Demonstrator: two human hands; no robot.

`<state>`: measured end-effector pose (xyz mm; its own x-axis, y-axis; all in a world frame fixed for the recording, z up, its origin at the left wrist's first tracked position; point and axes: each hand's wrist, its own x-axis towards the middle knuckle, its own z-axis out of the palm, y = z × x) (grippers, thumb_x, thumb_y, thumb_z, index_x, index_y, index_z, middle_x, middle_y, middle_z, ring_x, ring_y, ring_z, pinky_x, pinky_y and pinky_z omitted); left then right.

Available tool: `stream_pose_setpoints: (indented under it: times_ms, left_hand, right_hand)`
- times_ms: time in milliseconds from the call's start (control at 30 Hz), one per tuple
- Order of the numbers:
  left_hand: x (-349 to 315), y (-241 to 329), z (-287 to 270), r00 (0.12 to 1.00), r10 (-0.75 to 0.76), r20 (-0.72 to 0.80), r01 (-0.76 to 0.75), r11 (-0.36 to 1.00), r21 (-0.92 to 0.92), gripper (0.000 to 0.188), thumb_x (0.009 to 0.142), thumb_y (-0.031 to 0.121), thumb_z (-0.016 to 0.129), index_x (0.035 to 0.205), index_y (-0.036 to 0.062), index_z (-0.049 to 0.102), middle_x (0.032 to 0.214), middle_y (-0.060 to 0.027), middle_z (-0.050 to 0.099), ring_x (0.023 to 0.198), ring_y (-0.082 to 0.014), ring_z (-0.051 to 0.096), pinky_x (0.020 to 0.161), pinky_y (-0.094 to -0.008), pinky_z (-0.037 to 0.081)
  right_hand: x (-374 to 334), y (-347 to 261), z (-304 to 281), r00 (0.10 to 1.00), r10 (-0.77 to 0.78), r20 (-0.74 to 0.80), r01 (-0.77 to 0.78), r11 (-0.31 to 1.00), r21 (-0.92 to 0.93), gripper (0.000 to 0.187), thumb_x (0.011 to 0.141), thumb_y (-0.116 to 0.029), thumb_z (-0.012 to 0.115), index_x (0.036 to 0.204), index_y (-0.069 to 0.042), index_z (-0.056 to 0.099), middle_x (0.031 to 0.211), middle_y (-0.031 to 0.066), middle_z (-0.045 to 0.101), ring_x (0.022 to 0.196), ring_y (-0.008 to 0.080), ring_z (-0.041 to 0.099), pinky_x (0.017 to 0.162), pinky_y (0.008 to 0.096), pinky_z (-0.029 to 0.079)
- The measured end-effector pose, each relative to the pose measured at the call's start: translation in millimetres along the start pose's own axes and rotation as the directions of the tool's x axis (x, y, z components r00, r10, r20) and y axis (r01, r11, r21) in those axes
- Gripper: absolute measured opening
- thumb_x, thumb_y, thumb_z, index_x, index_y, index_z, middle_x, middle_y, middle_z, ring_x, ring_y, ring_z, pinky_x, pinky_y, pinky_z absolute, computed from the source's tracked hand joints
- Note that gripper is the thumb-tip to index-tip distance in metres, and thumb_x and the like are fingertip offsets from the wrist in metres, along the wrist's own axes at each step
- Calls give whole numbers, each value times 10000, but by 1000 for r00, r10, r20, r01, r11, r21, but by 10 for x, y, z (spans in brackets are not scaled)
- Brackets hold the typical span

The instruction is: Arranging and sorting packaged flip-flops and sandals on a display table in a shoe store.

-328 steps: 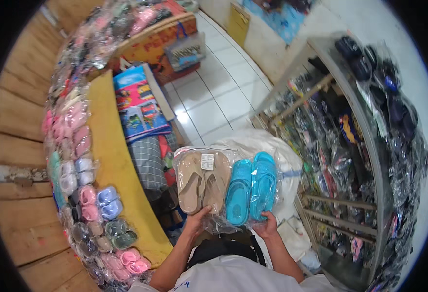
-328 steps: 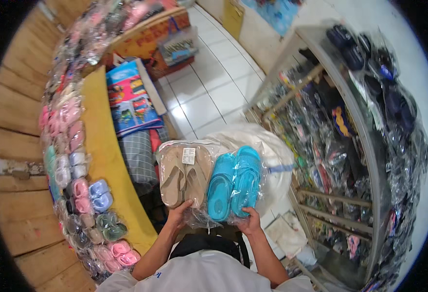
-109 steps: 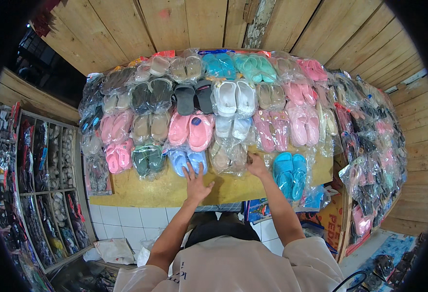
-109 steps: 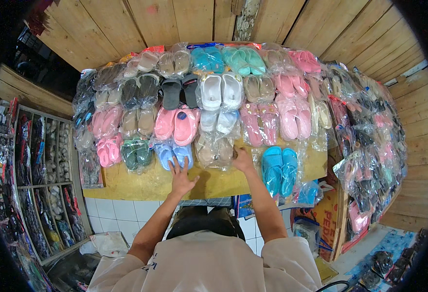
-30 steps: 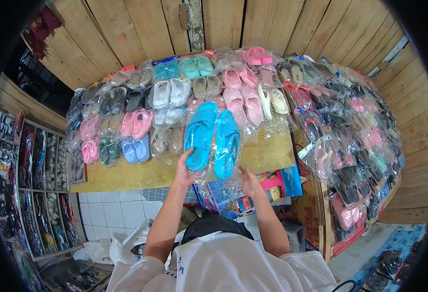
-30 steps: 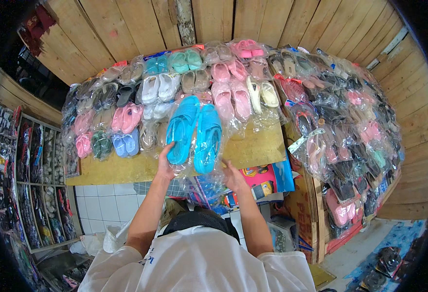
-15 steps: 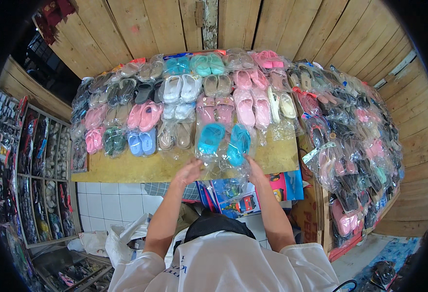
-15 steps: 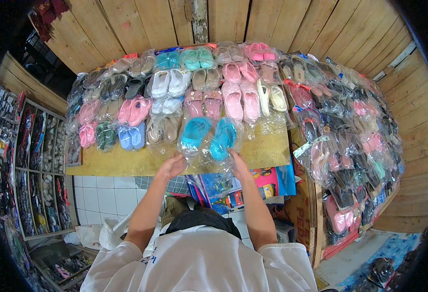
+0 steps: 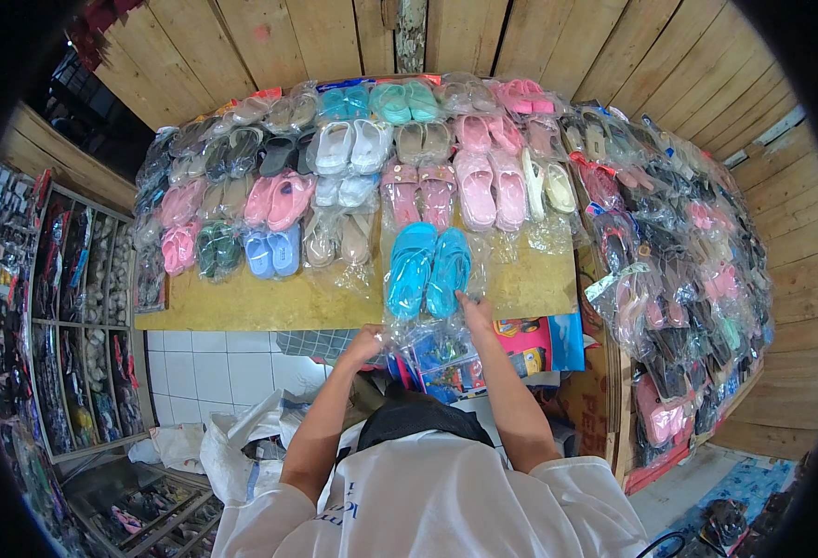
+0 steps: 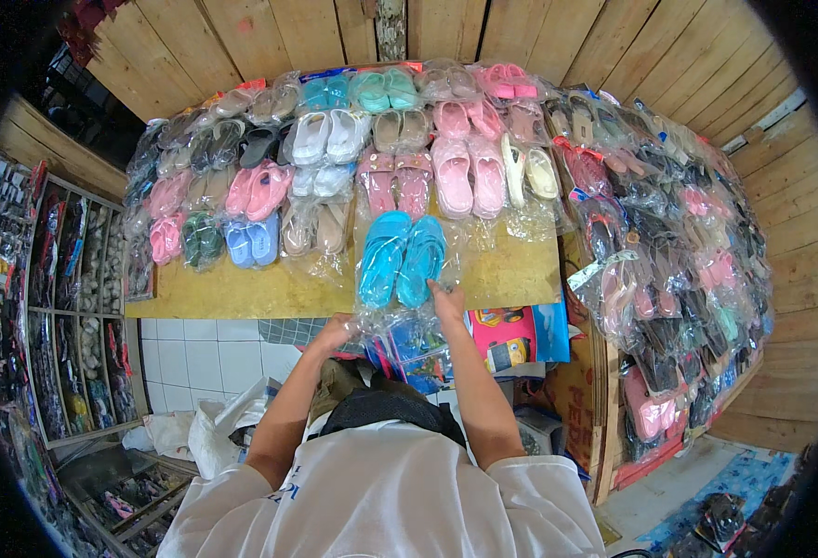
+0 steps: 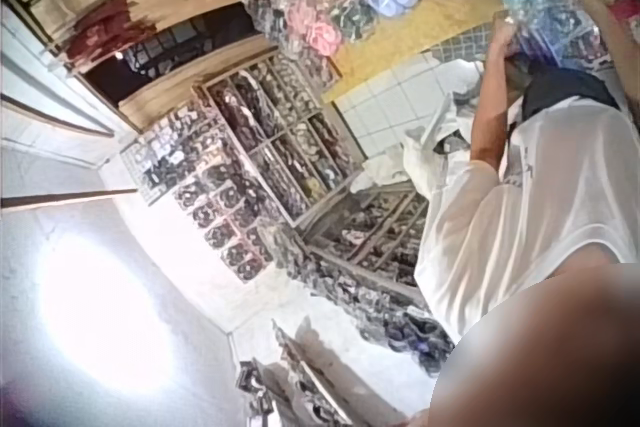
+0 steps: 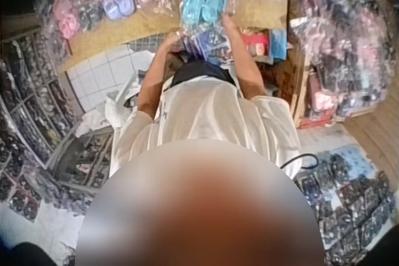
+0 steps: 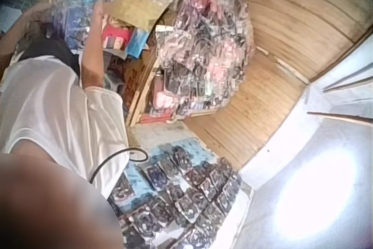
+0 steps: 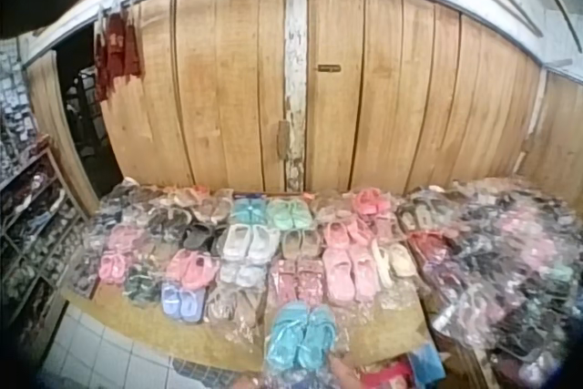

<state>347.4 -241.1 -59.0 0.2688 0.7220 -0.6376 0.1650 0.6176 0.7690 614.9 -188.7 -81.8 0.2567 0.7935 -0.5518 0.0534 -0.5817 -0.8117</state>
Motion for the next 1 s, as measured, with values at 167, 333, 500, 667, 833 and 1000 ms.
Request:
stream_pose_setpoints:
  times_ms: [167, 333, 500, 667, 833, 1000]
  left_hand:
    - [-50, 311, -24, 932, -169, 322, 361, 523, -772, 605, 877, 477, 499, 1280, 29, 444, 1094, -147, 617, 1074, -258, 559, 964, -408, 397]
    - [58, 225, 118, 952, -119, 283, 287, 668, -687, 470, 850, 326, 607, 1159, -18, 523, 1015, -123, 635, 957, -240, 610, 870, -415, 474]
    - [235, 226, 190, 932, -55, 359, 296, 688, -662, 322, 771, 52, 580, 1088, 1, 579, 997, -110, 640, 912, -206, 613, 850, -359, 486]
    - [370, 155, 307, 930, 60, 362, 175, 795, -581, 349, 742, -24, 529, 1089, -24, 562, 1048, -131, 625, 957, -223, 604, 894, -358, 463]
    - [244, 294, 496, 988, 37, 149, 92, 632, -769, 435, 755, -87, 442, 1180, -11, 488, 1157, -153, 582, 1051, -306, 572, 864, -400, 483]
    - [211, 264, 502, 984, 33, 174, 99, 714, -693, 467, 721, -118, 421, 1171, -16, 493, 1165, -179, 574, 969, -262, 584, 806, -377, 495]
  right_hand:
    - [-23, 87, -297, 976, 121, 181, -160, 962, 220, 656, 810, -316, 674, 1296, 26, 397, 1226, 129, 523, 1067, 228, 536, 880, 371, 447]
    - [-475, -180, -468, 700, 122, 703, -297, 946, 131, 787, 769, -280, 719, 1377, -33, 287, 1313, 116, 452, 1195, 228, 438, 991, 411, 357]
    - [-715, -290, -611, 787, 27, 616, 154, 959, -239, 876, 696, -294, 770, 1373, -28, 281, 1286, 129, 471, 1224, 244, 408, 1018, 477, 301]
    - [-638, -478, -535, 985, -100, 139, 171, 616, -769, 890, 627, -293, 793, 1328, -7, 324, 1253, 180, 474, 1167, 301, 461, 975, 437, 353]
    - [-869, 5, -509, 909, -346, -231, 328, 938, -113, 700, 650, -221, 751, 1234, -15, 423, 1200, 225, 473, 1100, 369, 481, 918, 450, 386]
    - [-1392, 253, -685, 927, -366, -76, 216, 691, -689, 580, 682, -144, 711, 1185, -11, 454, 1074, 203, 557, 984, 361, 549, 845, 403, 436]
